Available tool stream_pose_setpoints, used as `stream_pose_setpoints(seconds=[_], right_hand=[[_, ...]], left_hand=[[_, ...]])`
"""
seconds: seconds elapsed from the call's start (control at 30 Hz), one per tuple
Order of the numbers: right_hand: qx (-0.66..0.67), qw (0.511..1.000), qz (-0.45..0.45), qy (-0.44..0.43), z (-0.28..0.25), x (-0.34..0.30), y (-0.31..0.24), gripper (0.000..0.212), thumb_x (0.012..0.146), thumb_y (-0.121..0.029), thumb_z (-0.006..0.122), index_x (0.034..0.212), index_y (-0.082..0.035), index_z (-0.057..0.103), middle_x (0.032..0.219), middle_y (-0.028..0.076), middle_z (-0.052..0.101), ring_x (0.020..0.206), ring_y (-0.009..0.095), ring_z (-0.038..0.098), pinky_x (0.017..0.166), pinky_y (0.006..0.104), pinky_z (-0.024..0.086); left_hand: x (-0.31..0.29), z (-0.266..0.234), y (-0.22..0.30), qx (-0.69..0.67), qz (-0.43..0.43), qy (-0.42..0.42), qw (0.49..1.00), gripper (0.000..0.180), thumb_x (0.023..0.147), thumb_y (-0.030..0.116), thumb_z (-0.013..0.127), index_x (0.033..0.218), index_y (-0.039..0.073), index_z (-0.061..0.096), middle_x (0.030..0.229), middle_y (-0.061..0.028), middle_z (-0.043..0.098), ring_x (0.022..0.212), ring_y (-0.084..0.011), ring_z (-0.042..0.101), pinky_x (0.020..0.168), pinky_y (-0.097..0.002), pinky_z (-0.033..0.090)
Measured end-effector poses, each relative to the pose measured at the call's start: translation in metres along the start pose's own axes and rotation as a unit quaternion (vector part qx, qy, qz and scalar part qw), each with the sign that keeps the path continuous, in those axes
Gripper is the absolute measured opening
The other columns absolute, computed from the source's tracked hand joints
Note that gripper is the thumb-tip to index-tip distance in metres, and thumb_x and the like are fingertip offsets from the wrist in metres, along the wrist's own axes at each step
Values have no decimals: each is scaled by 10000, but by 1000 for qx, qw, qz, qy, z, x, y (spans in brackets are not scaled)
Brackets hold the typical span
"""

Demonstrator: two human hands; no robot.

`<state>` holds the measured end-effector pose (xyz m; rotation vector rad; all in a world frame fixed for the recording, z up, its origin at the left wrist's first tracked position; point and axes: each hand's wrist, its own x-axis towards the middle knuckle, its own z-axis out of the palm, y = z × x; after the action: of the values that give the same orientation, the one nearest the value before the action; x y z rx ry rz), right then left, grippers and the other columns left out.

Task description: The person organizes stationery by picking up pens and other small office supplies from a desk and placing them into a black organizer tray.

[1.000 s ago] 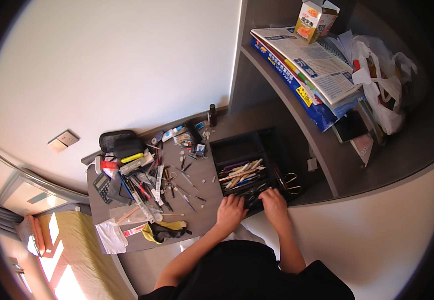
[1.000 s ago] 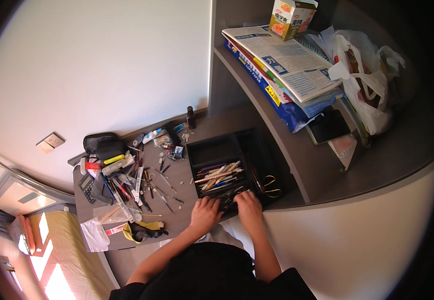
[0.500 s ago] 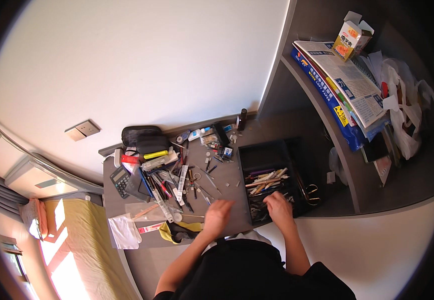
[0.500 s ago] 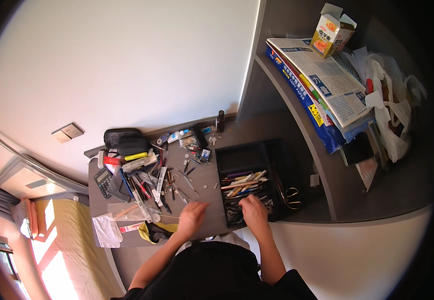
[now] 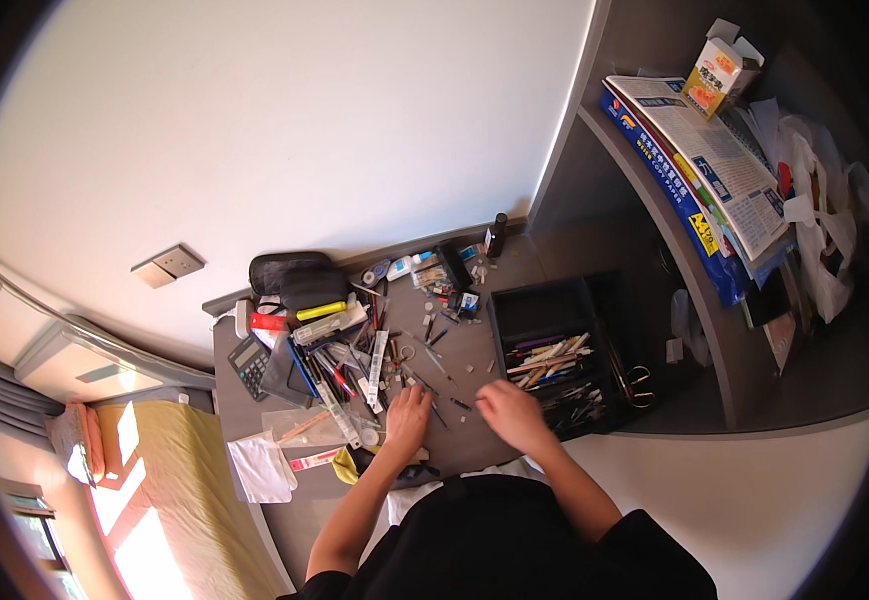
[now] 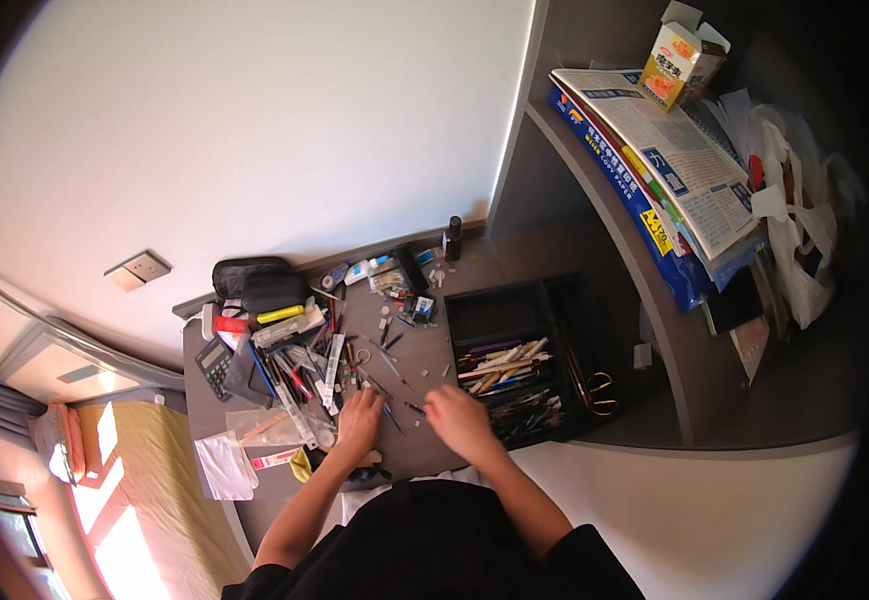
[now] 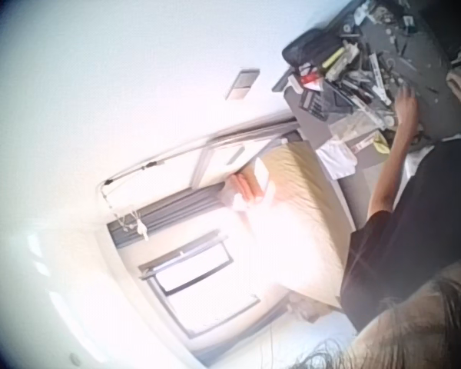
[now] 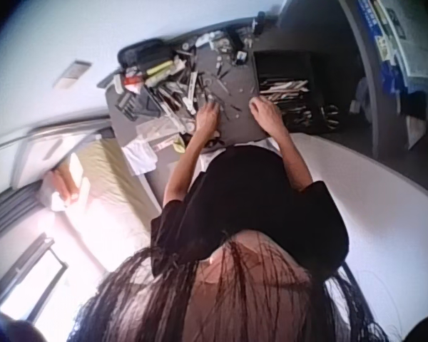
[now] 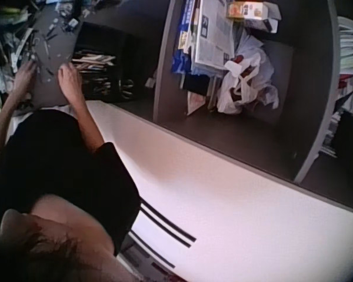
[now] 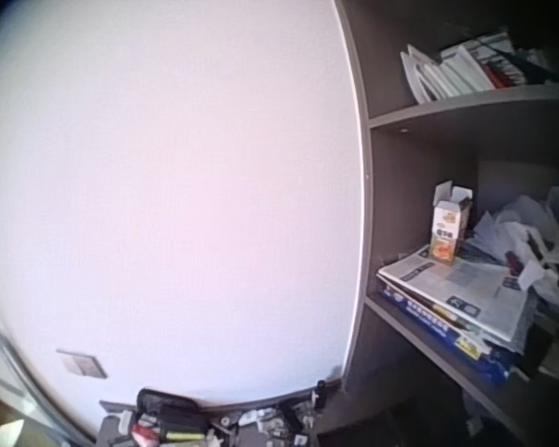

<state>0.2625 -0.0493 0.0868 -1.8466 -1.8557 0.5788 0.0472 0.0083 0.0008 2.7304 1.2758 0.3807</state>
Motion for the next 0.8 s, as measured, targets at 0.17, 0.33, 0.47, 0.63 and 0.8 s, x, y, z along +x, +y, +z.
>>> stream_pose_setpoints(seconds=[0.17, 0.33, 0.47, 0.63, 0.8], right_hand=[[-142, 987, -24, -65, 70, 22, 3, 109, 812, -98, 597, 898, -31, 588, 919, 115, 583, 883, 304, 630, 709, 419, 537], [-148, 983, -10, -111, 98, 22, 15, 136, 805, -102, 601, 900, -8, 576, 951, 154, 591, 847, 336, 650, 720, 445, 538], [-81, 991, 26, -105, 96, 28, 19, 121, 802, -80, 583, 893, -3, 560, 954, 178, 598, 812, 393, 639, 725, 467, 527], [91, 994, 50, -35, 82, 61, 25, 139, 781, -33, 594, 907, -1, 547, 932, 204, 603, 835, 431, 609, 744, 487, 509], [31, 999, 36, -21, 110, 85, 31, 167, 778, -35, 632, 923, 3, 557, 948, 200, 612, 882, 416, 611, 759, 485, 511]], left_hand=[[10, 3, -10, 40, 88, -69, 993, 165, 762, 119, 577, 925, 101, 598, 902, -46, 535, 900, -204, 579, 734, -327, 484], [3, -6, -16, 52, 138, -107, 983, 114, 779, 120, 569, 890, 98, 580, 900, -51, 542, 860, -202, 592, 715, -321, 492], [4, -18, -18, 49, 54, -105, 992, 97, 784, 123, 571, 879, 103, 577, 877, -40, 538, 848, -196, 593, 714, -313, 489], [31, -19, -30, 64, 99, -20, 993, 61, 768, 144, 577, 817, 108, 583, 834, -36, 527, 826, -195, 586, 701, -328, 478], [45, 9, -30, 97, 145, -40, 984, 45, 757, 153, 578, 784, 120, 594, 820, -29, 526, 816, -189, 578, 698, -328, 466]])
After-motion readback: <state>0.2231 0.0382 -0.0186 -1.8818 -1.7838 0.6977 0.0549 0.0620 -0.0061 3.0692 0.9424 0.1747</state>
